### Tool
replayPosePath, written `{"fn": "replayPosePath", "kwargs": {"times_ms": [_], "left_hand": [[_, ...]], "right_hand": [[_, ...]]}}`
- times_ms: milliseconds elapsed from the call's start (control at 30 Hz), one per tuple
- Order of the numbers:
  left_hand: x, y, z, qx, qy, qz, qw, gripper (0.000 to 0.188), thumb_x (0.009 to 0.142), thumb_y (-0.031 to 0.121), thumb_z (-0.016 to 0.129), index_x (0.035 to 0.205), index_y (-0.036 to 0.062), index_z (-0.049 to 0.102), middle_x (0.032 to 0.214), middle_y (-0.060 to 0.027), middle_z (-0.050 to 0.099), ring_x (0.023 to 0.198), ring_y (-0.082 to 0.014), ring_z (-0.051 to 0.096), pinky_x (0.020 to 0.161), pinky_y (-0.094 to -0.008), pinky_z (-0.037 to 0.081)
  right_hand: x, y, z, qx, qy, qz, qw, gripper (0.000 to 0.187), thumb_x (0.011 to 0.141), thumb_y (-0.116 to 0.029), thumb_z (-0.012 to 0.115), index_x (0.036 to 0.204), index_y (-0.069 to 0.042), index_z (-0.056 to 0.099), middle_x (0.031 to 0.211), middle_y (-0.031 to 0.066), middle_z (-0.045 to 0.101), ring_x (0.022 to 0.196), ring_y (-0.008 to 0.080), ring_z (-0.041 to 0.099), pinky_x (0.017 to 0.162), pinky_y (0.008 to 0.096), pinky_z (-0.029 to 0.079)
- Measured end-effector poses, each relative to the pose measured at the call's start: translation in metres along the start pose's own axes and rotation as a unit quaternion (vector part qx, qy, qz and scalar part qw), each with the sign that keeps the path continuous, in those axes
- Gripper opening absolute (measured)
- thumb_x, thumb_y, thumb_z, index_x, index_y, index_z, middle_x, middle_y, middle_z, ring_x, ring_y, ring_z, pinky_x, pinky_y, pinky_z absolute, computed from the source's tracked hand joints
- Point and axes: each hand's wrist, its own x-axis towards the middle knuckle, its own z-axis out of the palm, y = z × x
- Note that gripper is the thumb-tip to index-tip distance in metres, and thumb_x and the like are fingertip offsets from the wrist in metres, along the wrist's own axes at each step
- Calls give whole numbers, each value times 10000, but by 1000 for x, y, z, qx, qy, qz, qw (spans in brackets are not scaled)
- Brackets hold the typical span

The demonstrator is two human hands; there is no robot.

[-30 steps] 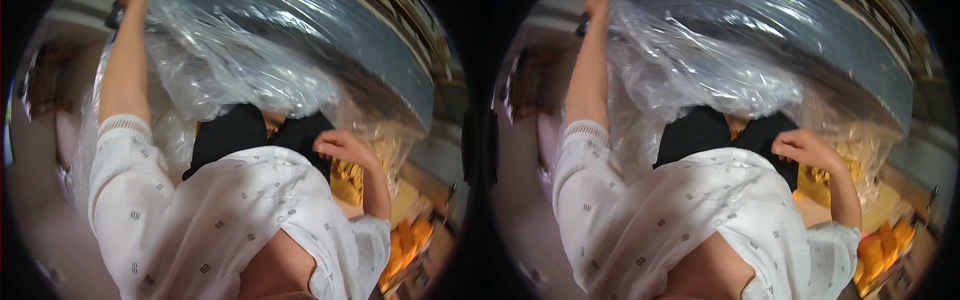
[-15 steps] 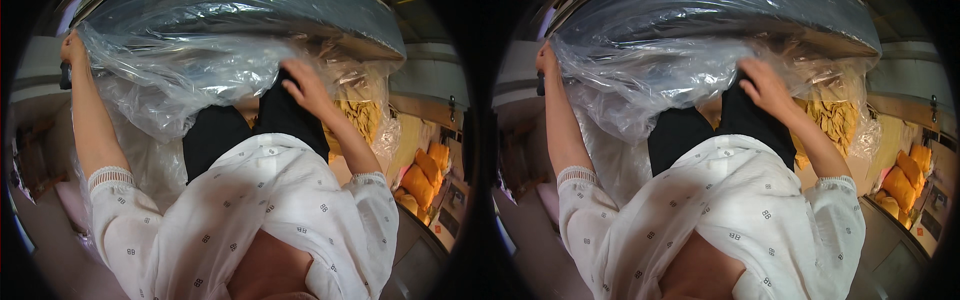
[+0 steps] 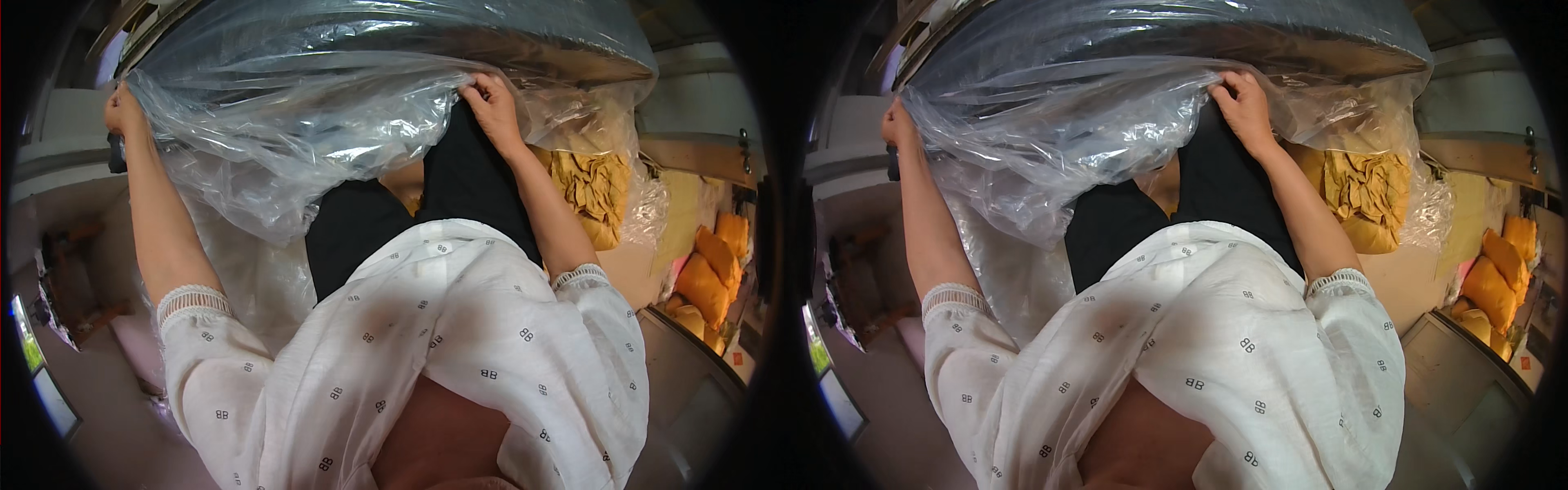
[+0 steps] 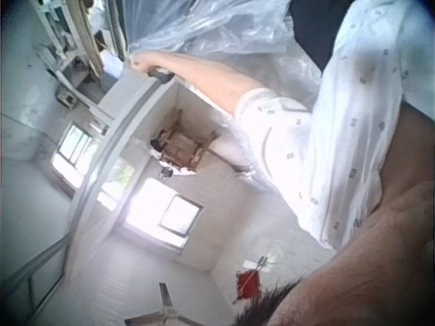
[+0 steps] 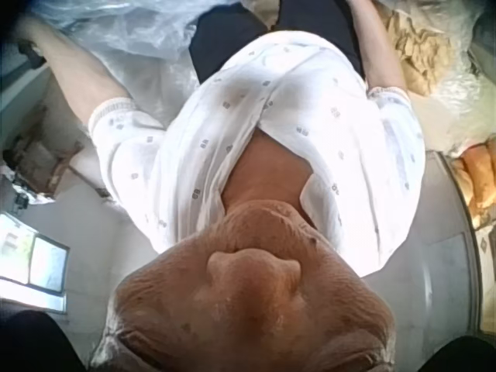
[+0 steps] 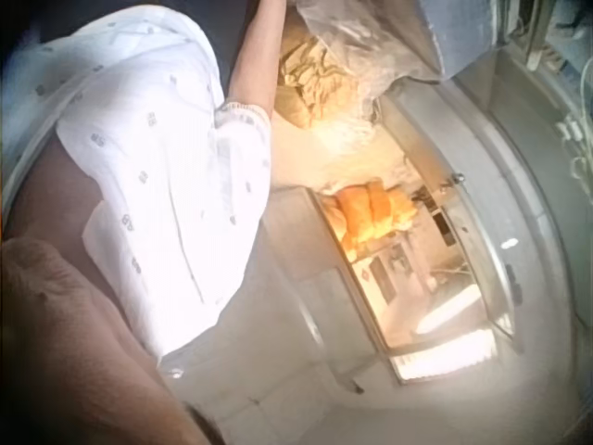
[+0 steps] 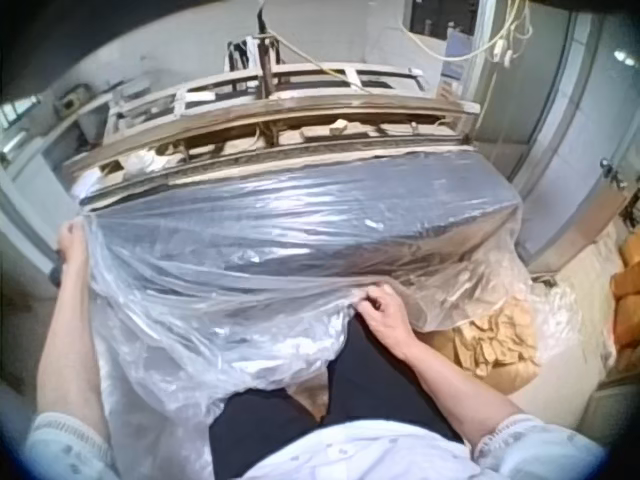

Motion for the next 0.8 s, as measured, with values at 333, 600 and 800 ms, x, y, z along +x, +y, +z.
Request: {"fn": "replayPosePath", "kwargs": {"times_ms": [333,600,800], "left_hand": [[-2,-2,-8,-73,-16,15,997,251,749,256,709,798,13,673,750,-53,642,692,-141,558,675,-276,453],[12,-16,-14,-16,-22,44,999,303,778,303,681,845,7,672,784,-55,652,739,-136,565,714,-272,452],[8,-20,-22,74,-55,43,995,299,785,313,675,867,26,663,786,-51,642,715,-135,553,685,-278,444]], "right_hand": [[-46,-112,-184,190,256,-161,934,336,871,-276,492,1097,-31,537,940,111,575,840,164,583,752,304,491],[-57,-90,-95,168,207,-51,963,321,876,-188,493,1145,-12,507,988,97,560,884,166,554,819,313,442],[-58,53,-233,55,245,14,968,326,909,-161,433,1190,-1,474,1090,93,526,970,177,512,876,317,412]]}}
